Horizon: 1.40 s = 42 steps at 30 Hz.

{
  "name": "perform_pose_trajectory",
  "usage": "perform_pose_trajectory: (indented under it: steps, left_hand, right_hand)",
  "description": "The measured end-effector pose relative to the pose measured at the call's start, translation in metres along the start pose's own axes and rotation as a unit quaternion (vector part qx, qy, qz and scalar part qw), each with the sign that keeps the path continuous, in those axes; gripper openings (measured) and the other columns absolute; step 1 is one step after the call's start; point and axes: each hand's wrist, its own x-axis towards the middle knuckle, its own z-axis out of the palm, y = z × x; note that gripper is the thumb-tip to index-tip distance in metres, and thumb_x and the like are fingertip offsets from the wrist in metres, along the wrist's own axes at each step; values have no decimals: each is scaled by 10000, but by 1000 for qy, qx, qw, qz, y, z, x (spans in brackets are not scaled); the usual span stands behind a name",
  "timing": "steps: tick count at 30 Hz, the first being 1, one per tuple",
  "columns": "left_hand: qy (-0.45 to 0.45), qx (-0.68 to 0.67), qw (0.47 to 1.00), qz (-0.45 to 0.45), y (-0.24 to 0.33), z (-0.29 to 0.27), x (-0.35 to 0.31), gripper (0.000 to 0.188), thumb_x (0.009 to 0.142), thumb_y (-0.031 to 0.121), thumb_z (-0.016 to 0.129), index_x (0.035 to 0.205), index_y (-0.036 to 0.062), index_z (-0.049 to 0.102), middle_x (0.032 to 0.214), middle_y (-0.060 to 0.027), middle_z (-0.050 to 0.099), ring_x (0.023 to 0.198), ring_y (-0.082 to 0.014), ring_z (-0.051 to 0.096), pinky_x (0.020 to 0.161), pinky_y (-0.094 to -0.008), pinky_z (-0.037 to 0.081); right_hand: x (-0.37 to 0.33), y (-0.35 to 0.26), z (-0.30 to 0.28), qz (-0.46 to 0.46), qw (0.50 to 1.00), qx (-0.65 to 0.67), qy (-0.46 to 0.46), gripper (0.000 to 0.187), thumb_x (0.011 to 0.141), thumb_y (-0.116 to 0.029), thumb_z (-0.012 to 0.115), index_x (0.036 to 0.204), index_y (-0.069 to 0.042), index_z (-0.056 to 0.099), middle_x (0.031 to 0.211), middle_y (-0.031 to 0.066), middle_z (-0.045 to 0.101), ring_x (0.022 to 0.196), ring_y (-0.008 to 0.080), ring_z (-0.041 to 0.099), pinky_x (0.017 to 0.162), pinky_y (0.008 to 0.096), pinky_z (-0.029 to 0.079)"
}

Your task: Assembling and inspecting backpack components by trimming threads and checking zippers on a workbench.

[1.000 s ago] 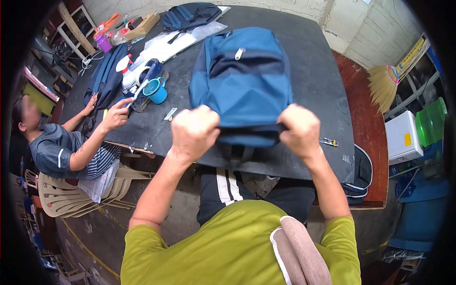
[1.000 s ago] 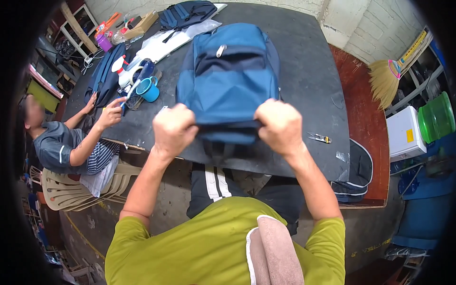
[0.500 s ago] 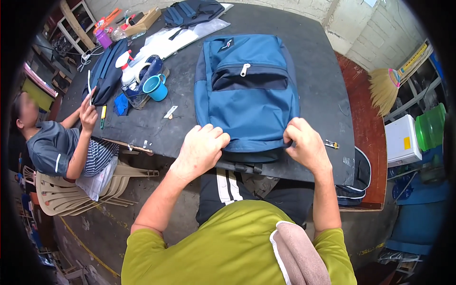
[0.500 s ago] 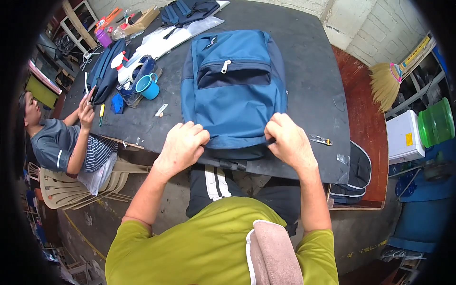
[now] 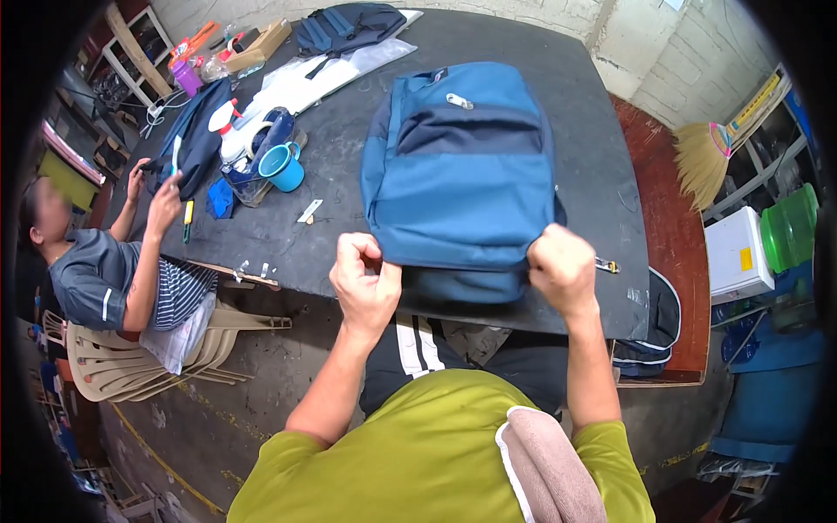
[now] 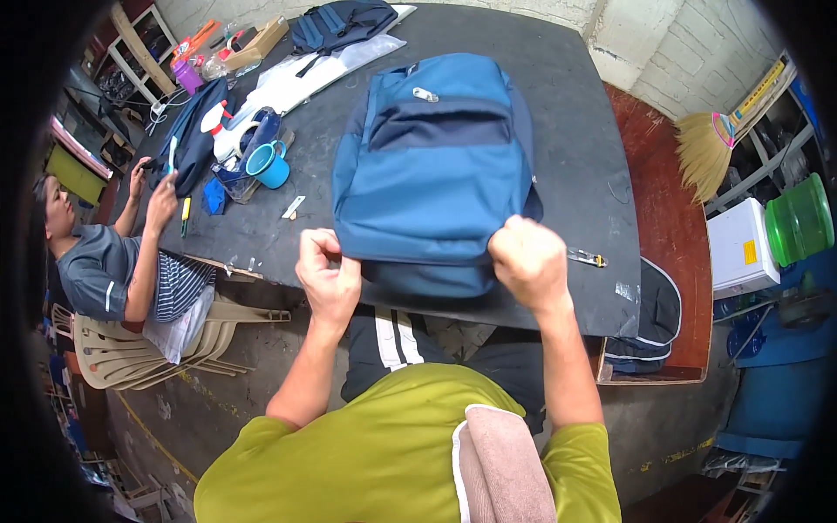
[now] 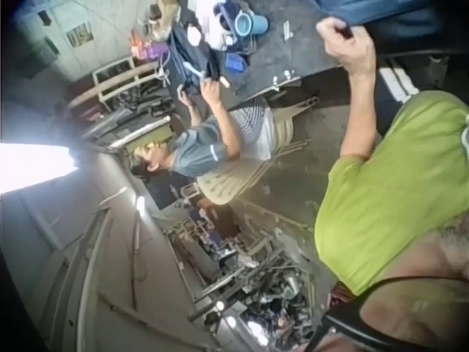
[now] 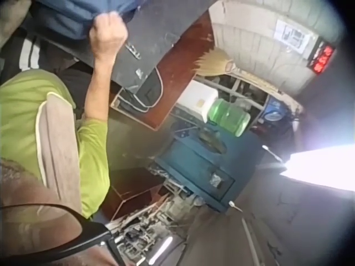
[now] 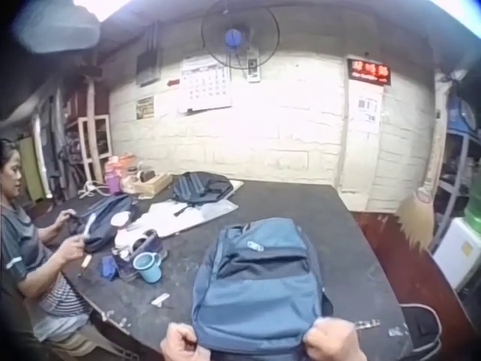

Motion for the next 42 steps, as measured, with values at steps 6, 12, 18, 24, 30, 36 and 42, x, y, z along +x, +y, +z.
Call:
perform_pose_trajectory:
  steps: [6,12,18,24,30,36,42]
  left_hand:
    - [1,-674,589,-446,-3,-16,-28,424,1114,227,603,1467,4,529,1428,-151,678,1269,-258,689,1118,-421,568]
    - [-57,-577,653,-487,7,2,12,781,1136,618,574,1673,65,446,1654,-121,575,1531,-309,534,1303,-526,402]
    - [-83,-610,617,-490,8,44,18,796,1120,596,625,1699,89,425,1702,-130,530,1568,-321,496,1320,-540,376]
    - [15,-570,616,-543,-10,30,4,709,1187,522,496,1708,49,403,1713,-162,513,1579,-375,477,1335,-598,327]
    - [-6,-627,617,-475,-42,19,-1,715,1192,522,473,1690,12,421,1702,-170,536,1579,-386,480,1337,-576,328]
    - [-123,-638,592,-477,-45,15,32,688,1182,516,528,1660,24,477,1697,-155,546,1544,-347,531,1308,-562,384]
    - [-86,-598,684,-409,-47,27,34,629,1177,480,571,1651,73,498,1615,-124,627,1469,-319,609,1280,-557,430]
  right_hand:
    - [-68,-19,22,181,983,13,-13,246,675,91,698,789,-72,552,824,102,577,707,339,649,637,442,535]
    - [-74,-15,21,253,965,17,65,234,706,116,656,787,-35,497,809,136,562,701,318,611,641,404,515]
    - [-131,55,6,441,477,745,154,521,1182,-480,409,1241,-47,693,1145,93,788,1056,238,769,823,400,629]
    - [-82,29,0,407,337,820,220,577,1206,-418,433,1552,28,554,1568,221,656,1433,378,650,1224,533,512]
    - [-102,50,27,475,338,780,227,449,1217,-326,471,1487,1,618,1517,176,701,1388,319,683,1218,520,524]
    - [-102,62,30,579,365,697,213,430,1212,-316,481,1465,-9,644,1443,147,746,1322,283,719,1196,483,545]
    - [-104,77,40,591,350,681,253,425,1195,-309,497,1406,13,680,1383,158,767,1259,290,741,1132,472,588]
